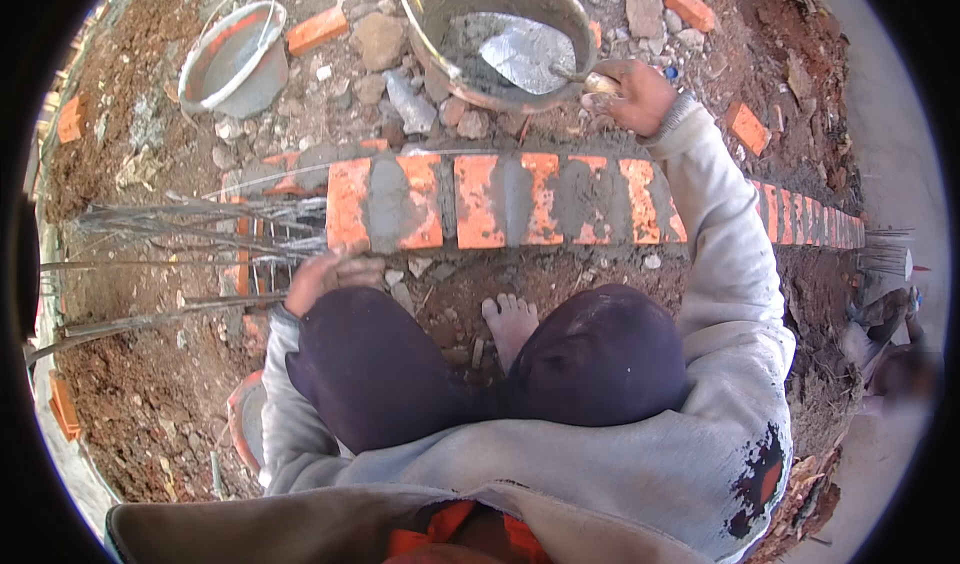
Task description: The person lays red bricks in a straight line on the ground, using a trowel to apply and smooth cement mortar between them. The person repeatedly scoops mortar from a nearby bowl and fills the gaps between the bricks.
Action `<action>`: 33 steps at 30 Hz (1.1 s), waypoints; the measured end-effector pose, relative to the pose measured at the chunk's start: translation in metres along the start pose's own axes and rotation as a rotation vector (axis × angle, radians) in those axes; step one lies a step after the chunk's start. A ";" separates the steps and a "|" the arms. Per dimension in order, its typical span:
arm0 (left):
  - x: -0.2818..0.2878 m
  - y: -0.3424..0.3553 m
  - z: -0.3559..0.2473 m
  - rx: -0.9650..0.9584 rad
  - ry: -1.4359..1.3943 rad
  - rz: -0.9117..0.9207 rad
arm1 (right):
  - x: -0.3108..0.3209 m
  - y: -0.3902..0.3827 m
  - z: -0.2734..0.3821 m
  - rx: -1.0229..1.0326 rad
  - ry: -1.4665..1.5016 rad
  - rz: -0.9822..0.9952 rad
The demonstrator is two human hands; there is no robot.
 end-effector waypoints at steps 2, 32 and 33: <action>-0.012 0.007 -0.051 -0.015 0.240 -0.127 | -0.032 -0.043 -0.002 -0.215 0.382 -0.055; -0.057 0.176 -0.009 -0.525 -0.276 -0.232 | -0.274 -0.123 -0.010 -0.747 1.745 0.154; -0.046 0.180 0.000 -0.532 -0.188 -0.266 | -0.287 -0.126 -0.017 -0.774 1.696 0.152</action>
Point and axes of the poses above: each hand's wrist, its own y-axis towards the middle knuckle, its own x-axis out of the back of the hand, z = x × y, the point moved 9 cm from there along y, towards the middle knuckle, and after that the axes turned 13 degrees about y, right-handed, at the moved point
